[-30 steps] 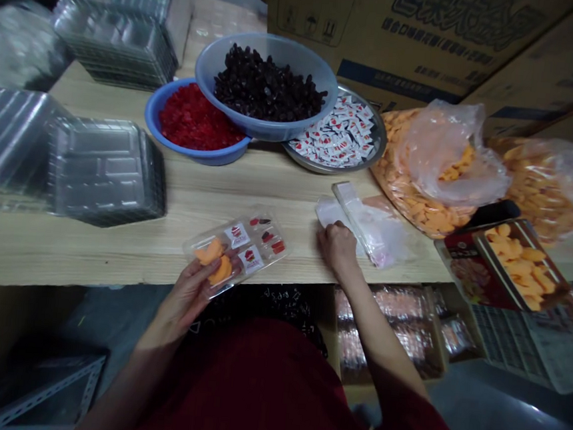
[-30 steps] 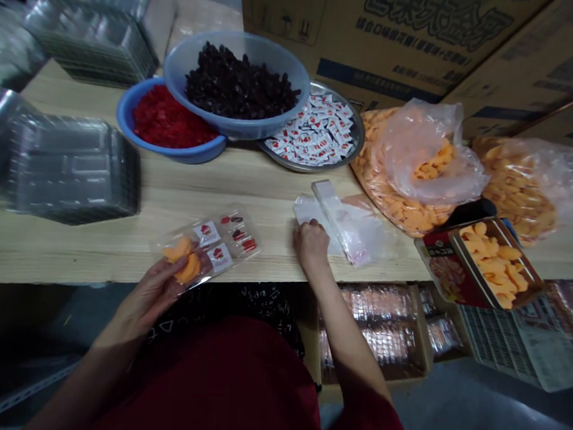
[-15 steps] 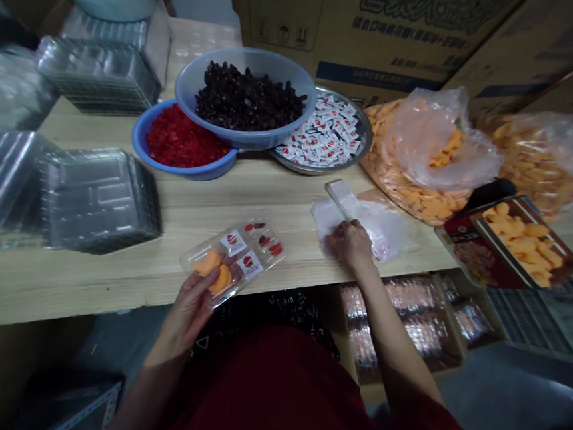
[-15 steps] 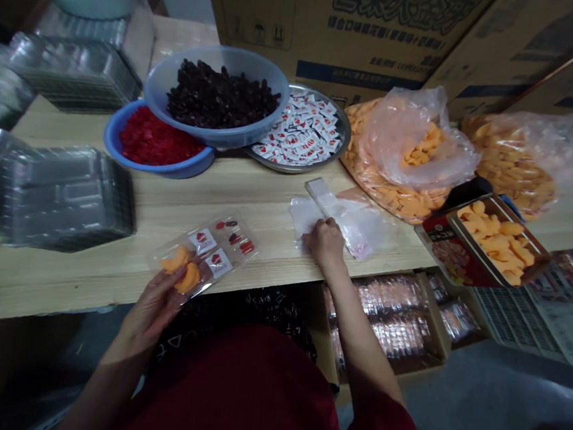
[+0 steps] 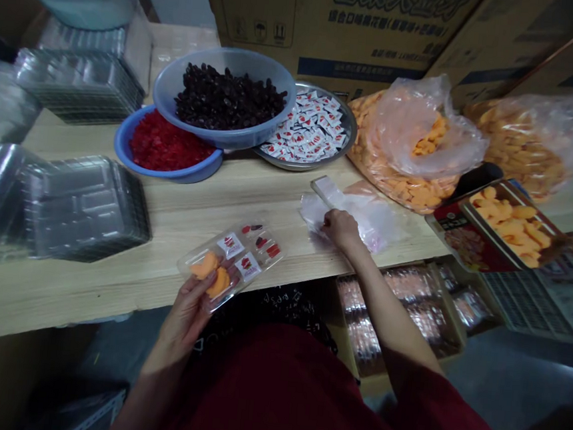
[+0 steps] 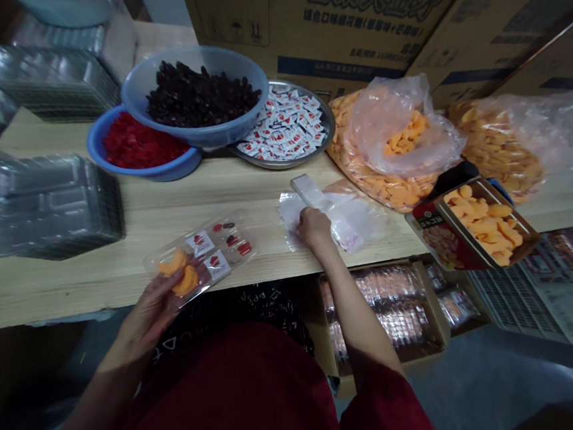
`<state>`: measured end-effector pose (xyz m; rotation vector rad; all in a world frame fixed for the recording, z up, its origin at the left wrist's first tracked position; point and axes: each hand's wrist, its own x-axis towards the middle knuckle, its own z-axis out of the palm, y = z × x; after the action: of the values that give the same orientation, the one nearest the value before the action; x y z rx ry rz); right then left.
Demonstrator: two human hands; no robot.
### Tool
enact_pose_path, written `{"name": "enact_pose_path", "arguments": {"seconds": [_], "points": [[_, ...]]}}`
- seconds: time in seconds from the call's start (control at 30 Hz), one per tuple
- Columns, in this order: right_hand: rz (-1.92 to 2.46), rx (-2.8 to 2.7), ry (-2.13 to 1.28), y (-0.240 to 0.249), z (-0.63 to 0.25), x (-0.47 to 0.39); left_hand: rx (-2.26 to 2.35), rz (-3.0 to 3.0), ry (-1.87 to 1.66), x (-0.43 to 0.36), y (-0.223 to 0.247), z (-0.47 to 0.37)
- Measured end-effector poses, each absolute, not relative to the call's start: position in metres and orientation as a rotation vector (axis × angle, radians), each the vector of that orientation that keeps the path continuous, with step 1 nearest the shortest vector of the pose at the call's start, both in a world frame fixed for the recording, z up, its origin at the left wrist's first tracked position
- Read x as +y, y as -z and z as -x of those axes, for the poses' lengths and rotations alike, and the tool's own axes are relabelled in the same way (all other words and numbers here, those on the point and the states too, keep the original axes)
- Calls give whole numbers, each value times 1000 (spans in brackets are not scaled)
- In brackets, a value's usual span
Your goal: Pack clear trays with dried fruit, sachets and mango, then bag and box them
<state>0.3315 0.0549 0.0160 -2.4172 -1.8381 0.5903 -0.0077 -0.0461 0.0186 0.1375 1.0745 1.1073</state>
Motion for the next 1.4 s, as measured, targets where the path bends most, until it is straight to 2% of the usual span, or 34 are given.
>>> {"name": "enact_pose_path", "arguments": {"seconds": [0.1, 0.23, 0.3, 0.53, 0.73, 0.9, 1.13, 1.4], "points": [[2283, -1762, -768, -8, -348, 58, 1102, -150, -1098, -45, -21, 5], [1906, -1398, -1217, 5, -365, 53, 1100, -177, -1068, -43, -22, -1], [1766, -1235, -1298, 9, -373, 50, 1088, -179, -1055, -42, -20, -3], [1748, -1097, -1147, 13, -384, 51, 1056, -140, -1083, -39, -13, -9], [1687, -1181, -850, 11, -348, 44, 993, -220, -1128, -32, -28, -38], [1769, -1260, -872, 22, -323, 39, 941, -392, -1143, -16, -18, -73], [1613, -1196, -1081, 24, -341, 39, 877, -424, -1083, -3, 6, -83], [1714, -1220, -894, 23, -330, 39, 990, -495, -1113, -8, 12, -85]]}}
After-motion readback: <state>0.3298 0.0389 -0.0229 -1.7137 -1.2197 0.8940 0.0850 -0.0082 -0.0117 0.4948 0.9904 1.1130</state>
